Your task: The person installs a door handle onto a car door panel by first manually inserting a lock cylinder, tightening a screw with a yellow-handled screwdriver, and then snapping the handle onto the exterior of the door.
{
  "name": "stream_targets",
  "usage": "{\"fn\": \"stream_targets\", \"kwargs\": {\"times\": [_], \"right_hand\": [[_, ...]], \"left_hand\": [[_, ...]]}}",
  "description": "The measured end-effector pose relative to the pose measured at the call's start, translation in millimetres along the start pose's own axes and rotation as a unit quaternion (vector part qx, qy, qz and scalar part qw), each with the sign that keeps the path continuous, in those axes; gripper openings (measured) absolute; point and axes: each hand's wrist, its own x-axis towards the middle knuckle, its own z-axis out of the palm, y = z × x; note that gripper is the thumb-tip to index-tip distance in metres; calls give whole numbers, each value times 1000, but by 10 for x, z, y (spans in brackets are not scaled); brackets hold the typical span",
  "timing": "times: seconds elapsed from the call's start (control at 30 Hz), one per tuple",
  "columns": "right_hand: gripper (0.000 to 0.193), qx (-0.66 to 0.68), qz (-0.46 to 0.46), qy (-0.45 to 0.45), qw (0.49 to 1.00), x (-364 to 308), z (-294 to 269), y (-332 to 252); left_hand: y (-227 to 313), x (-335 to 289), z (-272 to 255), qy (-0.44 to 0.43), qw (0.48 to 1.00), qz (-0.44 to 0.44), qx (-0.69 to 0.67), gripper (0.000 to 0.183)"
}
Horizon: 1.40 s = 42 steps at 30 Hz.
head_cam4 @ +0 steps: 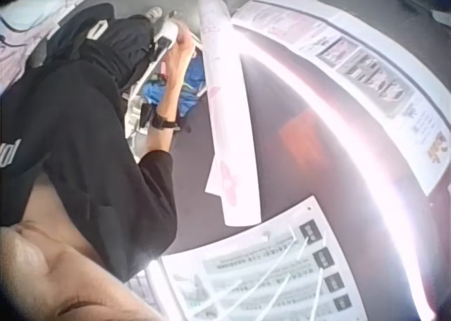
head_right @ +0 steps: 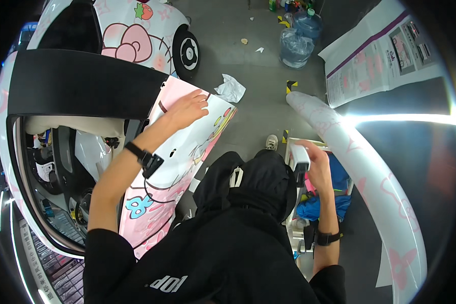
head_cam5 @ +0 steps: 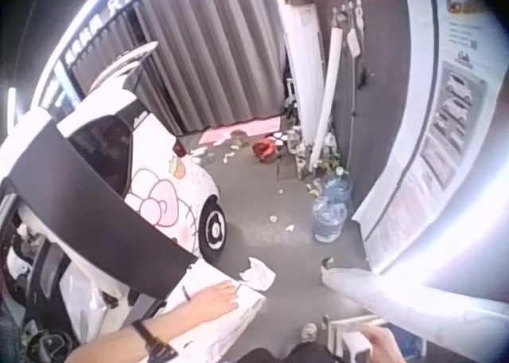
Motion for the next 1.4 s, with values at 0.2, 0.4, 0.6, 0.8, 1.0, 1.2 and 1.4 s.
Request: {"fn": "stream_targets", "kwargs": {"times": [0.2,0.4,0.6,0.8,1.0,1.2,1.4], "right_hand": [[36,60,-47,-146,986,221,463,-132],[22,182,81,-98,975,291,1448,-79],[37,432,198,-46,879,178,2368,-145],[39,434,141,18,889,256,3219,-13],[40,459,91,95,879,302,3712,6],[50,429,48,157,888,354,4041,26],[51,384,46,145,911,326,3971,116]], "left_hand": [[-164,268,-70,-157,981,15,-117,18],[-261,430,-83,-150,975,42,-157,26],[-334,598,-62,-192,970,85,-118,30],[-382,540,-59,-168,969,134,-123,26],[-378,514,-40,-165,969,130,-127,21],[-356,499,-31,-176,972,120,-100,23],[-324,497,-26,-166,974,113,-106,25]]}}
